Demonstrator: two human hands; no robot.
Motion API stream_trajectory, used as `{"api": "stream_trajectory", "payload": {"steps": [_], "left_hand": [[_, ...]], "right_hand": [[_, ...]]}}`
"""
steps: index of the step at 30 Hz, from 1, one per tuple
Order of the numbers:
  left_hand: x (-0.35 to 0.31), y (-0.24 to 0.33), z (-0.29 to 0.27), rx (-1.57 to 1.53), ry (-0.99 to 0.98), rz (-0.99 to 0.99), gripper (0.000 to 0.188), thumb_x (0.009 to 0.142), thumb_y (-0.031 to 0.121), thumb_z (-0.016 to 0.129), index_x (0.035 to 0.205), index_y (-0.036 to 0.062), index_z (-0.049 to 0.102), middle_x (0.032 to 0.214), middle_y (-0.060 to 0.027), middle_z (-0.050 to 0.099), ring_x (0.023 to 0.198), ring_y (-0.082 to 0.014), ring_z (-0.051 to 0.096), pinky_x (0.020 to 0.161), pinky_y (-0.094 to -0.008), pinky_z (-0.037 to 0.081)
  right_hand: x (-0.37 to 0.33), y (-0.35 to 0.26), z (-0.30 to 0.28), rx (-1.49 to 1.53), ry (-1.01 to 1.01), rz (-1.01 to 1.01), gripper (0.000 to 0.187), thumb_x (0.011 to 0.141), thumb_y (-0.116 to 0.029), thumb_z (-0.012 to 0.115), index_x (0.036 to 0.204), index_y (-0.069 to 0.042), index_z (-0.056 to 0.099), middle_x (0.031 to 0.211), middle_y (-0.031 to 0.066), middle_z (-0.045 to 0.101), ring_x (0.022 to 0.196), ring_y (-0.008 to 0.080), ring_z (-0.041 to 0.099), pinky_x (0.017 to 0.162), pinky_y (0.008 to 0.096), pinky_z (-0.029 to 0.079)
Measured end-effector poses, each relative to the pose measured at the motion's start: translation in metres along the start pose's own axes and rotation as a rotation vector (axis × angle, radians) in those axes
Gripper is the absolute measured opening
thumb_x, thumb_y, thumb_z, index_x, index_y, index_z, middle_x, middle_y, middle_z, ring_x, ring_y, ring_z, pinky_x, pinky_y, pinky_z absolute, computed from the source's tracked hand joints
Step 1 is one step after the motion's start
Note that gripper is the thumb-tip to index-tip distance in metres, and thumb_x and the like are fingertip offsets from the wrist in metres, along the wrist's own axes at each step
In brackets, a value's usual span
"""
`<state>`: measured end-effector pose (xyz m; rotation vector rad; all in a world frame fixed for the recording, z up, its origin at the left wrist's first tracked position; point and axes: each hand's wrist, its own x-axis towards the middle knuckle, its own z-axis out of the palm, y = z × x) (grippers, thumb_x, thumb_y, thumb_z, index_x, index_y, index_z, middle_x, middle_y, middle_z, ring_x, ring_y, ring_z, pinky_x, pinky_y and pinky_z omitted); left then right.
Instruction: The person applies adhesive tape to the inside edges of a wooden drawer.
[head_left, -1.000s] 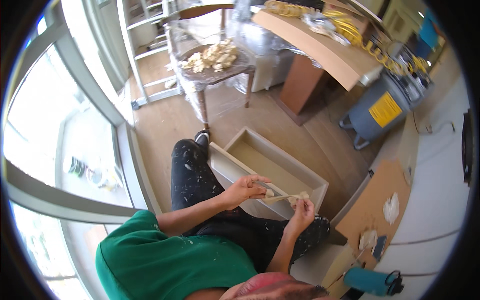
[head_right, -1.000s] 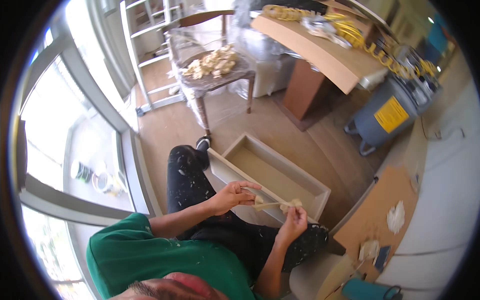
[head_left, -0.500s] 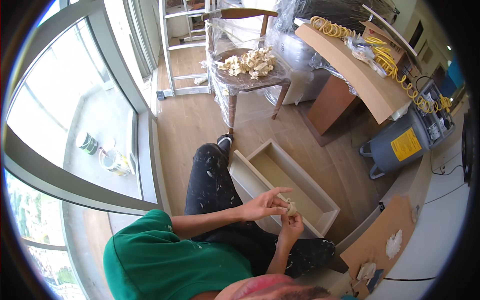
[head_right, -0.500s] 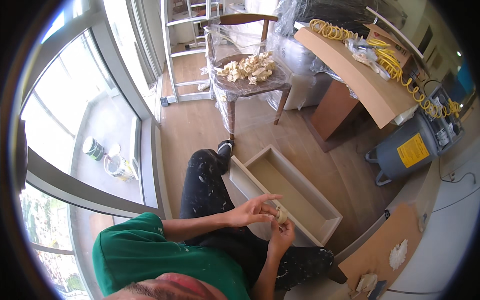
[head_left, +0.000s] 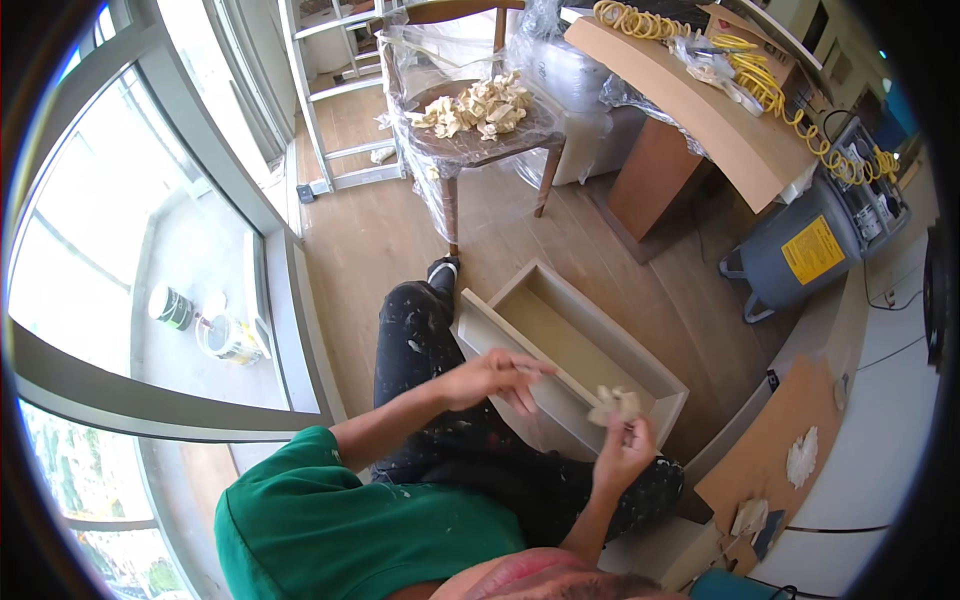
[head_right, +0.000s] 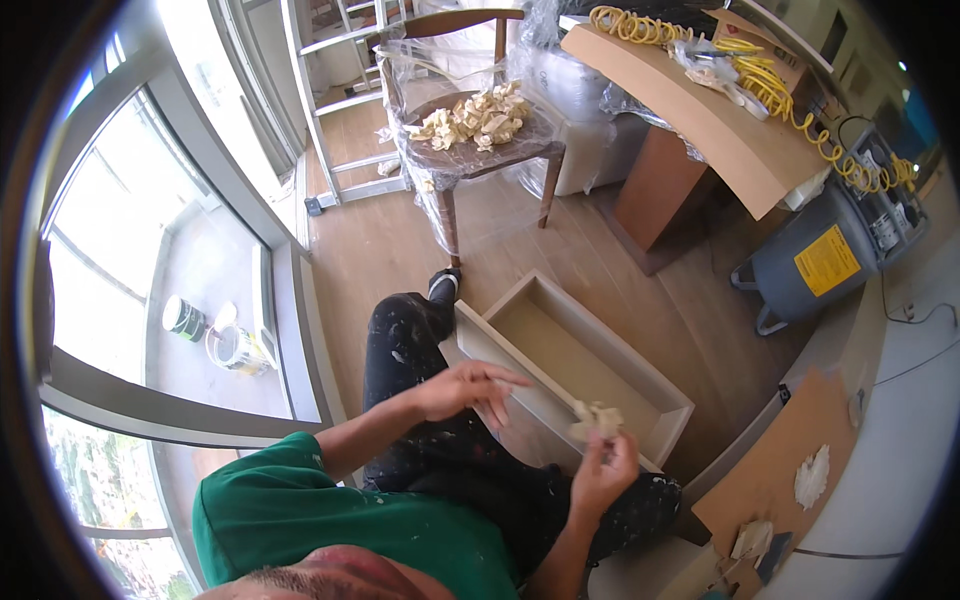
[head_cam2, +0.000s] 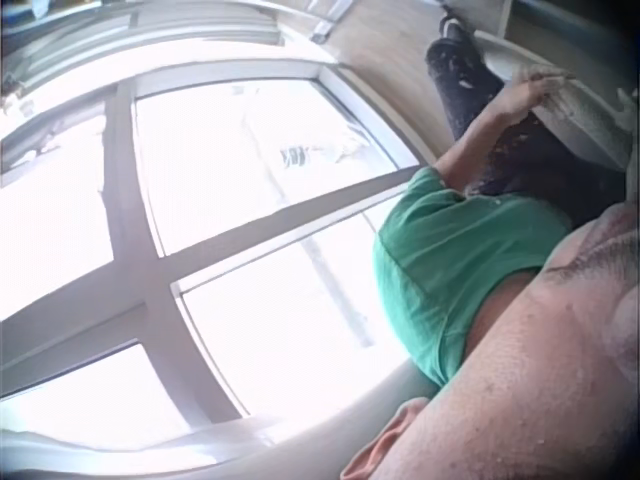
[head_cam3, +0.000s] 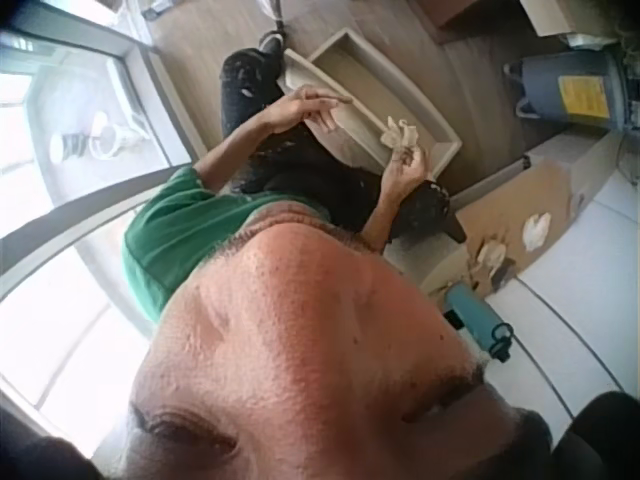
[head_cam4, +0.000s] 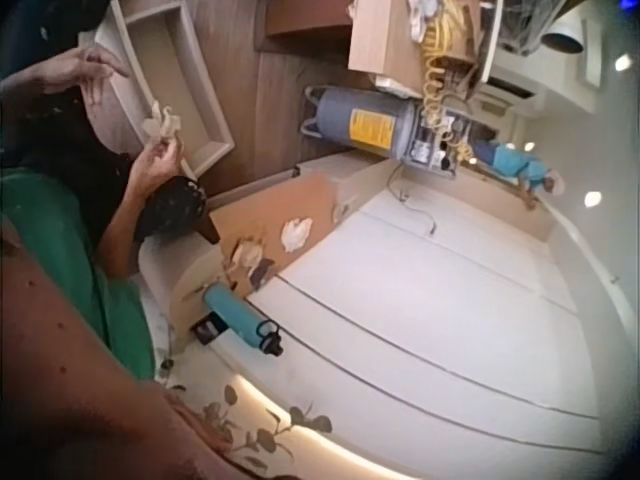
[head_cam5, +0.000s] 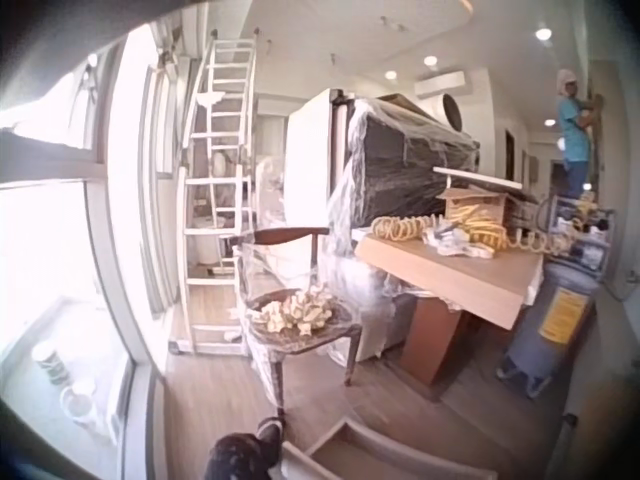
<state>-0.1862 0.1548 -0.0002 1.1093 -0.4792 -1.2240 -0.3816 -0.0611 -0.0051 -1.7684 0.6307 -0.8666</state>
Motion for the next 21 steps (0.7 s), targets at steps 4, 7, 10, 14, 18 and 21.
{"api": "stream_trajectory", "payload": {"steps": [4,7,10,14,18,21], "left_hand": [[-0.002,0.009,-0.019,0.018,0.222,0.093,0.06,0.103,0.027,0.059,0.151,0.0003,0.038,0.103,-0.0145,0.072,0.091,-0.0182,0.072,0.089,-0.0314,0.058],[0.012,-0.011,0.028,0.052,0.097,0.115,0.064,0.1,0.026,0.065,0.152,-0.0006,0.036,0.112,-0.017,0.07,0.105,-0.0177,0.069,0.095,-0.0306,0.054],[0.024,-0.04,0.032,0.025,0.02,0.182,0.051,0.098,0.01,0.067,0.143,-0.0032,0.049,0.12,-0.0146,0.069,0.11,-0.0164,0.065,0.097,-0.0312,0.053],[0.029,-0.046,0.027,0.102,0.039,0.166,0.044,0.095,0.003,0.069,0.136,-0.0052,0.054,0.117,-0.0114,0.069,0.106,-0.0156,0.066,0.095,-0.0314,0.054],[0.024,-0.046,0.03,0.082,0.03,0.198,0.069,0.088,0.005,0.078,0.146,-0.0012,0.042,0.127,-0.0135,0.062,0.113,-0.019,0.064,0.098,-0.033,0.054],[0.017,-0.039,0.041,0.246,0.185,0.243,0.081,0.086,0.0,0.077,0.153,0.0066,0.032,0.138,-0.014,0.054,0.121,-0.0208,0.058,0.102,-0.0367,0.052]], "right_hand": [[0.013,-0.001,-0.021,0.254,-0.023,0.174,0.007,0.094,-0.002,0.069,0.094,0.004,0.065,0.096,0.0051,0.066,0.089,0.0117,0.065,0.079,0.0264,0.053],[-0.002,0.023,-0.004,0.302,-0.444,0.184,0.012,0.088,-0.002,0.075,0.093,0.004,0.067,0.098,0.0028,0.06,0.083,0.0105,0.061,0.075,0.0258,0.051],[-0.007,-0.003,0.032,0.145,-0.462,0.089,0.014,0.084,0.0,0.078,0.092,0.005,0.067,0.099,0.0053,0.059,0.082,0.0113,0.061,0.074,0.0256,0.051],[-0.012,0.011,0.044,0.129,-0.356,0.13,0.014,0.084,0.002,0.077,0.092,0.005,0.067,0.099,0.0063,0.058,0.082,0.012,0.063,0.073,0.0251,0.051],[-0.017,0.029,0.045,0.289,-0.343,0.236,0.014,0.084,0.002,0.077,0.093,0.005,0.067,0.103,0.0064,0.058,0.087,0.0131,0.064,0.076,0.0251,0.053],[-0.016,0.026,0.042,0.21,-0.415,0.148,0.014,0.085,0.002,0.076,0.096,0.005,0.067,0.107,0.0061,0.058,0.092,0.0134,0.064,0.079,0.0258,0.054]]}}
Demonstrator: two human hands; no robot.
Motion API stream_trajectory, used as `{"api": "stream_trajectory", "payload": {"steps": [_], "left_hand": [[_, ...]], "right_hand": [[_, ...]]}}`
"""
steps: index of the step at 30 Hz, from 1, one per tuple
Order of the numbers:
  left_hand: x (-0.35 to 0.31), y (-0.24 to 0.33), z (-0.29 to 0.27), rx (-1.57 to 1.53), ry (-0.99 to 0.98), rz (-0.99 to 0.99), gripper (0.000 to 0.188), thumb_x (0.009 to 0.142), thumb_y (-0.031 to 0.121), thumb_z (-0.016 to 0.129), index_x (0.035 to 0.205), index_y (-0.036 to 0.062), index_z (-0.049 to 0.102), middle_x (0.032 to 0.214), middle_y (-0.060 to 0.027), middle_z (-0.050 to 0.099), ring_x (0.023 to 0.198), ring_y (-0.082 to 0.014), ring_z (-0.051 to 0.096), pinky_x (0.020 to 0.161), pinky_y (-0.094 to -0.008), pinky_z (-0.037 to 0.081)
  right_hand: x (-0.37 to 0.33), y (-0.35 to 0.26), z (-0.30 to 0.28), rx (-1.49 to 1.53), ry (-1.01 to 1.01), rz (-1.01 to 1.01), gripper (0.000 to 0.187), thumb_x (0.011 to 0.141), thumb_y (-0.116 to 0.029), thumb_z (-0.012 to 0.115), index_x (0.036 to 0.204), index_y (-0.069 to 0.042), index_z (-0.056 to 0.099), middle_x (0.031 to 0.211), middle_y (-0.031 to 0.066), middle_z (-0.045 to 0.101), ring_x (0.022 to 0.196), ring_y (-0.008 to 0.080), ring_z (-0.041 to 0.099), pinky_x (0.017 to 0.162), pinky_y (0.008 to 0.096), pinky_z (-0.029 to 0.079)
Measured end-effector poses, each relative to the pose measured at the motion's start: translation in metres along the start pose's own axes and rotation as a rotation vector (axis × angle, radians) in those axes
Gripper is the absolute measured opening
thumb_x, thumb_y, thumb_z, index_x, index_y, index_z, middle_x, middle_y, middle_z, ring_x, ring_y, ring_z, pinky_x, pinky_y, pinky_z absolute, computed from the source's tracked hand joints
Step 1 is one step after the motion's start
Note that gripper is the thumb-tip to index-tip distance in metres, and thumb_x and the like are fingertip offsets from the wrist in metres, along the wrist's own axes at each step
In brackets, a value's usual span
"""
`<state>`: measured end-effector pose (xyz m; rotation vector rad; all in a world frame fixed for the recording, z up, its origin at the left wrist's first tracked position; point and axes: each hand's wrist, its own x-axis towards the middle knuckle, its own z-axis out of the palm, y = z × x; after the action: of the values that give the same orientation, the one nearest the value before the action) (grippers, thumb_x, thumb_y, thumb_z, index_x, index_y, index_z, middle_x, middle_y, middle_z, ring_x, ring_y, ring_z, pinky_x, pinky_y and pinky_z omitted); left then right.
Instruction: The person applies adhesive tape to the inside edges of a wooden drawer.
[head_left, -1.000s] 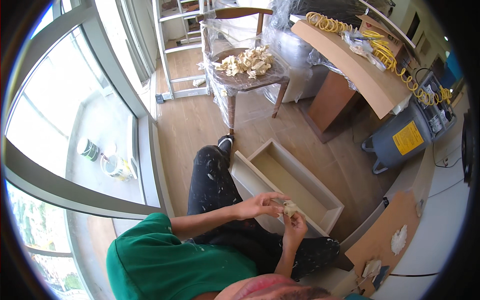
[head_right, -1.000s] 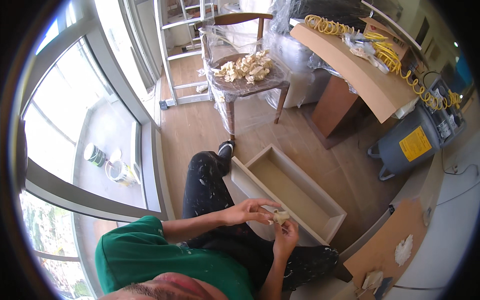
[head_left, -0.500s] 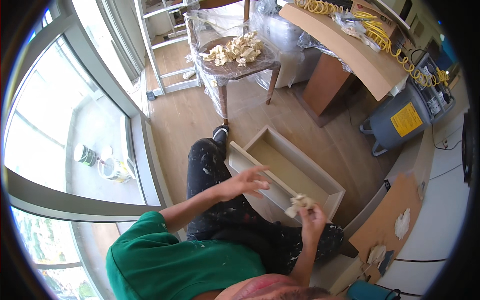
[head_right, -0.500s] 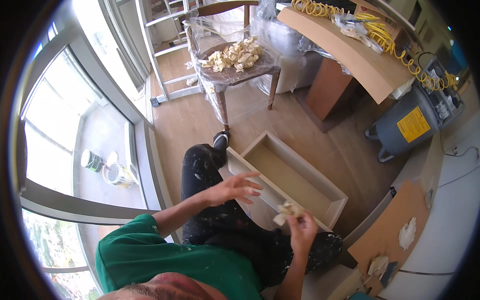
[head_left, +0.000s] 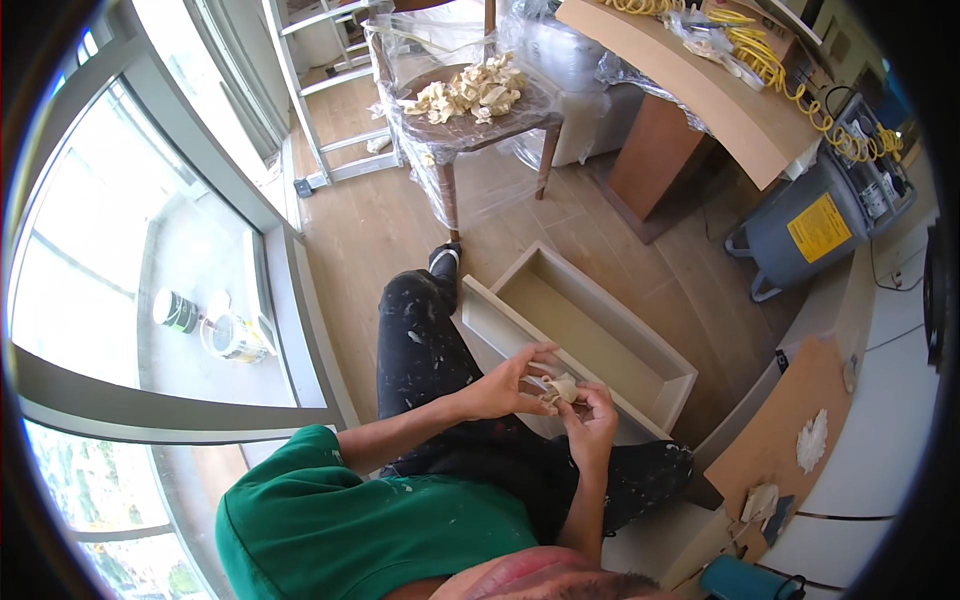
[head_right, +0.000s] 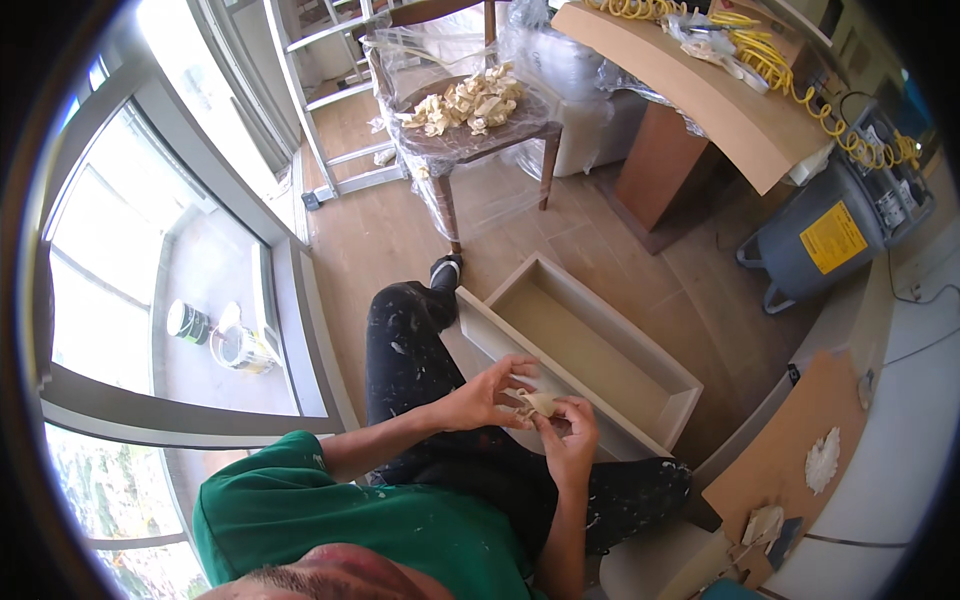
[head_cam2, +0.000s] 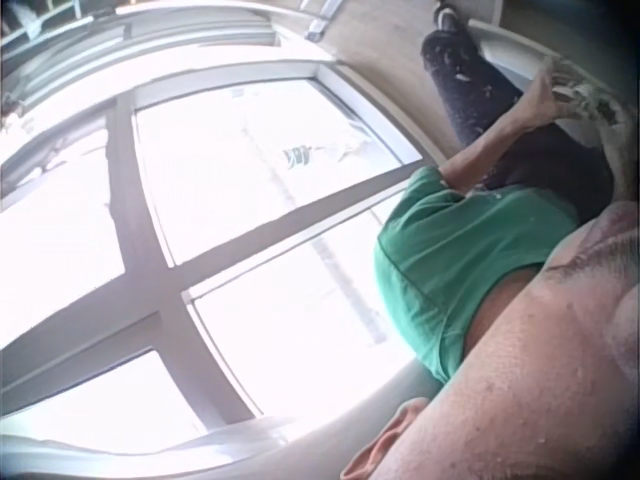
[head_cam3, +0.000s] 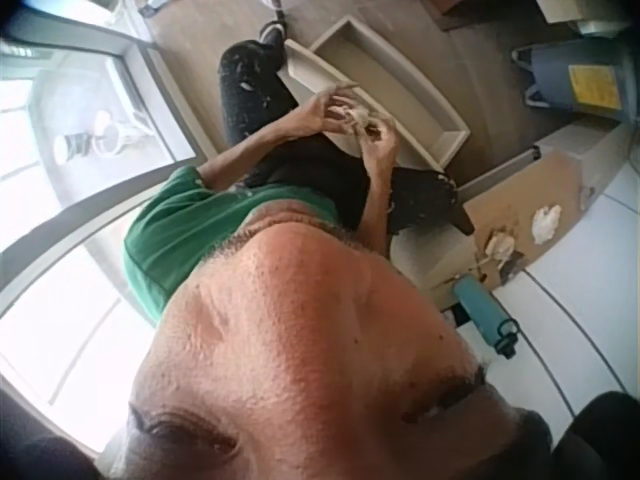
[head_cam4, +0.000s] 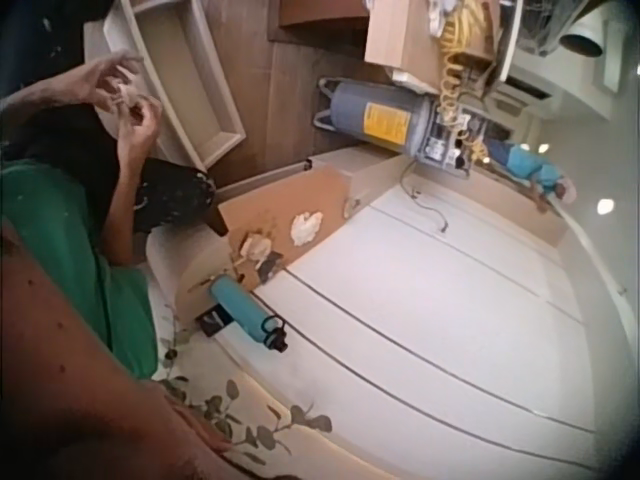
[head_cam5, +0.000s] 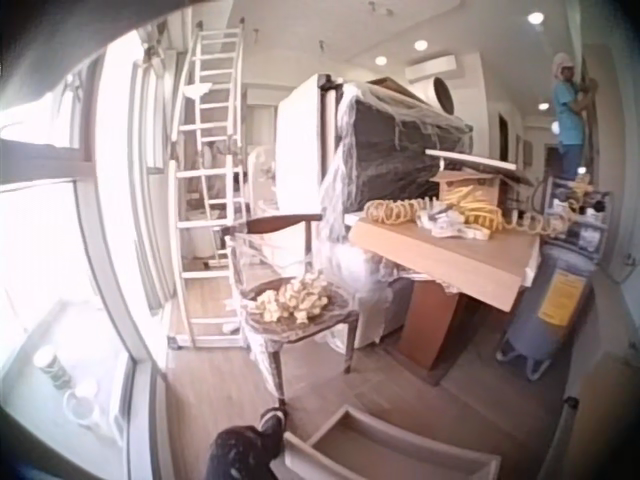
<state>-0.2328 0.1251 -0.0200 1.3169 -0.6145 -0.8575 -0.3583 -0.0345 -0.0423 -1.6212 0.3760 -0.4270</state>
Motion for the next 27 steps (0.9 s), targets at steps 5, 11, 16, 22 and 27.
{"api": "stream_trajectory", "payload": {"steps": [5,11,16,22,27], "left_hand": [[0.003,0.017,-0.013,0.021,-0.222,0.062,0.058,0.086,0.006,0.08,0.137,0.0009,0.052,0.137,-0.0127,0.055,0.124,-0.0204,0.056,0.102,-0.0362,0.053],[0.005,-0.003,-0.007,-0.001,-0.149,0.009,0.033,0.088,0.001,0.076,0.119,-0.0001,0.064,0.116,-0.0046,0.065,0.106,-0.0134,0.064,0.091,-0.0286,0.054],[0.009,-0.009,-0.017,-0.168,0.09,0.067,0.033,0.089,-0.007,0.071,0.12,0.0018,0.064,0.109,-0.003,0.068,0.1,-0.0113,0.065,0.088,-0.0268,0.053],[0.04,0.046,-0.117,-0.078,0.477,0.184,0.028,0.099,0.007,0.056,0.127,0.0034,0.063,0.108,-0.0029,0.068,0.099,-0.0086,0.061,0.088,-0.0263,0.049],[0.117,0.065,-0.253,-0.025,0.614,0.318,0.023,0.094,0.014,0.053,0.109,0.0013,0.064,0.107,-0.0087,0.066,0.101,-0.0161,0.06,0.092,-0.0342,0.046]], "right_hand": [[0.003,-0.019,-0.009,0.151,-0.257,0.073,0.014,0.087,0.004,0.073,0.099,0.003,0.067,0.11,0.006,0.059,0.095,0.013,0.064,0.086,0.0263,0.053],[0.004,0.002,-0.01,0.254,-0.156,0.153,0.023,0.087,0.004,0.073,0.108,0.001,0.064,0.113,0.007,0.059,0.094,0.0133,0.065,0.09,0.0274,0.052],[0.006,-0.028,-0.002,0.491,0.1,0.173,0.04,0.089,0.004,0.072,0.125,-0.001,0.055,0.117,0.01,0.059,0.101,0.0173,0.065,0.092,0.0317,0.053],[-0.001,0.003,-0.088,0.06,0.576,-0.027,0.032,0.093,-0.002,0.069,0.122,-0.001,0.056,0.116,0.0113,0.06,0.103,0.0181,0.062,0.092,0.0316,0.052],[-0.047,0.017,-0.12,-0.517,0.614,-0.035,0.021,0.095,-0.008,0.067,0.113,0.0,0.061,0.114,0.0103,0.062,0.105,0.0211,0.06,0.092,0.0347,0.049]]}}
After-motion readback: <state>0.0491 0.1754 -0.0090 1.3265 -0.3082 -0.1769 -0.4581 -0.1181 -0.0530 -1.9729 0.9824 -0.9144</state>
